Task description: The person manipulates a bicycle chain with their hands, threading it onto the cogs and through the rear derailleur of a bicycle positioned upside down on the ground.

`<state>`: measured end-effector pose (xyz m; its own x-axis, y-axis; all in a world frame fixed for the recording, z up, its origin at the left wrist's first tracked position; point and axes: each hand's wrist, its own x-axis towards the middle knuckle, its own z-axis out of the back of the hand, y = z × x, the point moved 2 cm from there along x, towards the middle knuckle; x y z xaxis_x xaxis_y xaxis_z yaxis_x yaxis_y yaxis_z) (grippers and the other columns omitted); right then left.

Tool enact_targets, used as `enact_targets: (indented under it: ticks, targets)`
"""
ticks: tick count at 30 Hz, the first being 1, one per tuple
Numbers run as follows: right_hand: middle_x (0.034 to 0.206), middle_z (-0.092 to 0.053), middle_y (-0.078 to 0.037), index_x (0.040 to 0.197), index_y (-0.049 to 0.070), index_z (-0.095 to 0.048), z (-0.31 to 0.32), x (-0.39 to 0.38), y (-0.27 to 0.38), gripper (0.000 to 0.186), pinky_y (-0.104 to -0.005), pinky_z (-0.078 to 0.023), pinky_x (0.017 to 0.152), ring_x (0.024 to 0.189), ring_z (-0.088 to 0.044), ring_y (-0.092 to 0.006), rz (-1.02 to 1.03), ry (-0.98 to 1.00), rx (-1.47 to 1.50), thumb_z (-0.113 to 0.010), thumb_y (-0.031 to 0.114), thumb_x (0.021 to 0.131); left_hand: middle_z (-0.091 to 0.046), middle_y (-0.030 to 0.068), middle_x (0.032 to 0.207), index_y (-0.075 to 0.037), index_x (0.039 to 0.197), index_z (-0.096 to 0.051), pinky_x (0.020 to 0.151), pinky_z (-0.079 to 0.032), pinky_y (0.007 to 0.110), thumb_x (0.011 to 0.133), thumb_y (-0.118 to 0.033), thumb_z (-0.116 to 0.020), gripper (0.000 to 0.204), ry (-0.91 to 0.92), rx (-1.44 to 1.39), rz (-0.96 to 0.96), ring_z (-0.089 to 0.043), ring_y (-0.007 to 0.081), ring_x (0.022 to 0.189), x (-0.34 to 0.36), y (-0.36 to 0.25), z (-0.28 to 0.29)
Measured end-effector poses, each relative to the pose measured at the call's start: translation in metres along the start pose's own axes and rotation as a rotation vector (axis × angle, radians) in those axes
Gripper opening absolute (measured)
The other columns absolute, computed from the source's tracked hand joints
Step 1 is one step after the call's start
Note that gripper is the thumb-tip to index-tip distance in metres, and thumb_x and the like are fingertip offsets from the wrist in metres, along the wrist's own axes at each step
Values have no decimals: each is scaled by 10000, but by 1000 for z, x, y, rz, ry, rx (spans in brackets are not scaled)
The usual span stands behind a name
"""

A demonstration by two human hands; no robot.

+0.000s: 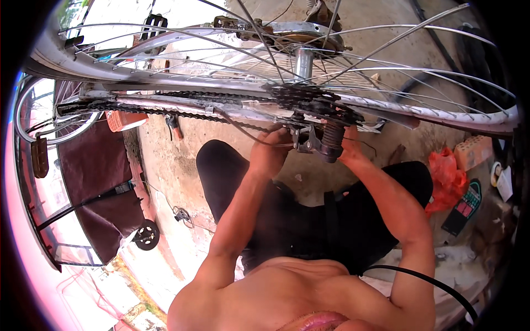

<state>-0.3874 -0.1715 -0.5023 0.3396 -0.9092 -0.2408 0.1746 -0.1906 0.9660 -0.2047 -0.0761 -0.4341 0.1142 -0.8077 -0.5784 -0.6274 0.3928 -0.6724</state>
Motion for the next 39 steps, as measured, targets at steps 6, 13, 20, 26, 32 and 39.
enact_targets:
  ticks: [6,13,20,26,32,39]
  targets:
    - [1057,-643,-166,1100,24,-584,1,2,-17,256,-420,-469,906,1024,-603,-354,185,93,-121,-641,208,931,-619,149,1275,-47,1379,-518,753,-565,366,1001,-96,-500,381,87,658,-352,-659,279,1026,11,31,11]
    - [1071,-648,-192,1140,10,-576,4,-2,3,304,-437,-475,914,1038,-610,-368,389,-5,-310,-640,206,916,-628,87,1198,-84,1322,-538,747,-514,342,954,15,-587,384,239,-327,-43,-628,221,988,16,20,-33]
    - [1132,-642,-217,1198,5,-559,12,-5,36,386,-479,-461,953,1083,-588,-415,370,-84,-326,-631,159,851,-639,82,1235,-139,1328,-557,718,-460,379,970,-407,-568,447,241,-200,-37,-620,250,994,35,19,-28]
    - [1328,-552,-291,1391,-88,-456,30,-16,35,637,-490,-416,1063,1246,-513,-436,376,-100,-667,-624,223,861,-600,50,1267,-175,1266,-564,728,-426,395,957,-535,-519,476,393,-207,36,-583,243,1049,42,20,-31]
    - [1200,-635,-245,1255,-41,-591,61,-60,72,518,-471,-472,996,1148,-595,-395,198,194,-728,-675,302,875,-547,47,1366,-208,1337,-541,705,-456,425,921,-506,-592,514,484,-35,-186,-574,254,955,39,21,-33]
    - [948,-689,-176,990,-19,-681,95,-39,111,292,-417,-530,772,868,-678,-333,453,-81,-328,-732,218,828,-473,65,1493,-219,1419,-523,767,-401,410,898,-408,-689,578,697,-394,-1,-568,251,1049,43,21,-37]
